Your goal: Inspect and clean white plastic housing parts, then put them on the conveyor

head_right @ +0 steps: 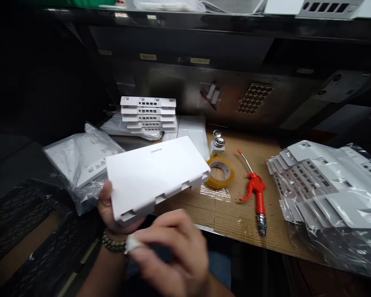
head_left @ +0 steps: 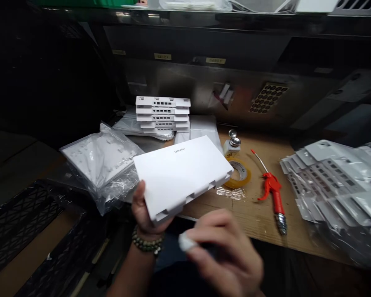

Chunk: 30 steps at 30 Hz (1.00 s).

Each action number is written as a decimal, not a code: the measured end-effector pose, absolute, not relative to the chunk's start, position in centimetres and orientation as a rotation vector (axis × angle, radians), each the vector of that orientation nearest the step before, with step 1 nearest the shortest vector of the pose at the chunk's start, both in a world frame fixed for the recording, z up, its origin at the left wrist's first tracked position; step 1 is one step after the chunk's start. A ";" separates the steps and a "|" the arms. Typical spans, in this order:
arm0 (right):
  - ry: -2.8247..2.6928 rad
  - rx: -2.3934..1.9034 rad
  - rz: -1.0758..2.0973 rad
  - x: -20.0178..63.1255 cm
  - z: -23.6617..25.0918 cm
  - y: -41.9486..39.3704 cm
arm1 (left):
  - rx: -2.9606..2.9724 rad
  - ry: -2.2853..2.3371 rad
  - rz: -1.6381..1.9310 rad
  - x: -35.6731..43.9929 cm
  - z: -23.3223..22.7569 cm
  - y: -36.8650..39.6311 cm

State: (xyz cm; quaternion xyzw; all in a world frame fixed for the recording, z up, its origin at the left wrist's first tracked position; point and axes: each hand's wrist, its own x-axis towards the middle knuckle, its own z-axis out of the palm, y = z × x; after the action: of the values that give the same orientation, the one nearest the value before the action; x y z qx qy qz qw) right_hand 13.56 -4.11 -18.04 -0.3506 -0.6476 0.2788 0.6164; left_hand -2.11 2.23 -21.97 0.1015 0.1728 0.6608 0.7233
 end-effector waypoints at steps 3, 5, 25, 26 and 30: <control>-1.039 -1.035 0.430 17.9 -18.9 -2.7 | 0.315 0.071 1.383 -4.4 -23.9 2.9; -0.816 -1.095 0.415 20.3 -20.1 -1.4 | 0.337 -0.115 1.296 -5.6 -25.1 3.2; -0.654 -1.094 0.971 20.6 -22.8 -0.9 | 0.473 1.010 1.488 -6.5 -28.0 2.2; -0.648 -1.096 0.967 20.6 -22.8 -0.9 | 0.441 1.004 1.490 -6.4 -28.0 2.2; -0.613 -1.110 0.961 20.6 -22.8 -0.7 | 0.387 0.925 1.440 -6.9 -28.6 2.2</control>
State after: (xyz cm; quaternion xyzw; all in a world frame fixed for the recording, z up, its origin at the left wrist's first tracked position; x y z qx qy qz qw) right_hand 20.58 -0.65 -22.81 -0.4985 -0.2751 0.4313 0.6998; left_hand -6.87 2.16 -28.60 0.1695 0.4054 0.6312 0.6391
